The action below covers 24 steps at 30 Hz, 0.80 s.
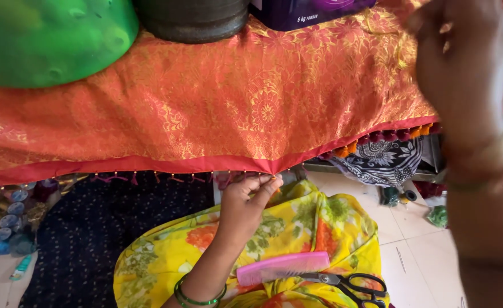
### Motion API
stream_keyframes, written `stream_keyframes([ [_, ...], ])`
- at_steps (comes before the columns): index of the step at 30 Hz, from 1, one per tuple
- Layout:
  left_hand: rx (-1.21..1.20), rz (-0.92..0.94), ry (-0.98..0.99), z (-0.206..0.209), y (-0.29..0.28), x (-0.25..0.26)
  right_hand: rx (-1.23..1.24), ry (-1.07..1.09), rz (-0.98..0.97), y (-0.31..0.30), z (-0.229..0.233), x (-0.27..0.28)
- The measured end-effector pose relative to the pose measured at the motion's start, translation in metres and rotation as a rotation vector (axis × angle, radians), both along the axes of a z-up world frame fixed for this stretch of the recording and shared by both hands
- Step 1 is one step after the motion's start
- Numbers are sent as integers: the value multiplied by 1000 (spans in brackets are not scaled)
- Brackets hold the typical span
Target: Attaching decorative tassels to the edge of a cloth using a needle, thread, and scissors.
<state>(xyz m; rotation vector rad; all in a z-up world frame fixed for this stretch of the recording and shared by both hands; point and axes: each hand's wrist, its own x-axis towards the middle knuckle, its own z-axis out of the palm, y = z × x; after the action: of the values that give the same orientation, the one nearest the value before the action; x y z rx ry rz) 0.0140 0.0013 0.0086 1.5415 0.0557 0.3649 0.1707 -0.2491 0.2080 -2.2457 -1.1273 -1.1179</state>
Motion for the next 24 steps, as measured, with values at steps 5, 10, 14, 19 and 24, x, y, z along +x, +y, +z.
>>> stream_keyframes([
  [5, -49, -36, 1, 2, -3, -6, 8, 104, -53, 54, -53, -118],
  [10, -389, -145, 220, 14, -6, -11, 16, 416, 162, 84, -120, -158],
  [14, -654, -184, 234, -9, -2, -4, 59, 646, 123, 64, -153, -151],
  [19, -861, -219, 166, -22, 2, 1, 556, 1202, 228, 3, -169, -139],
  [24, -902, -249, 175, -20, 3, 1, 638, 1222, 179, -37, -169, -147],
])
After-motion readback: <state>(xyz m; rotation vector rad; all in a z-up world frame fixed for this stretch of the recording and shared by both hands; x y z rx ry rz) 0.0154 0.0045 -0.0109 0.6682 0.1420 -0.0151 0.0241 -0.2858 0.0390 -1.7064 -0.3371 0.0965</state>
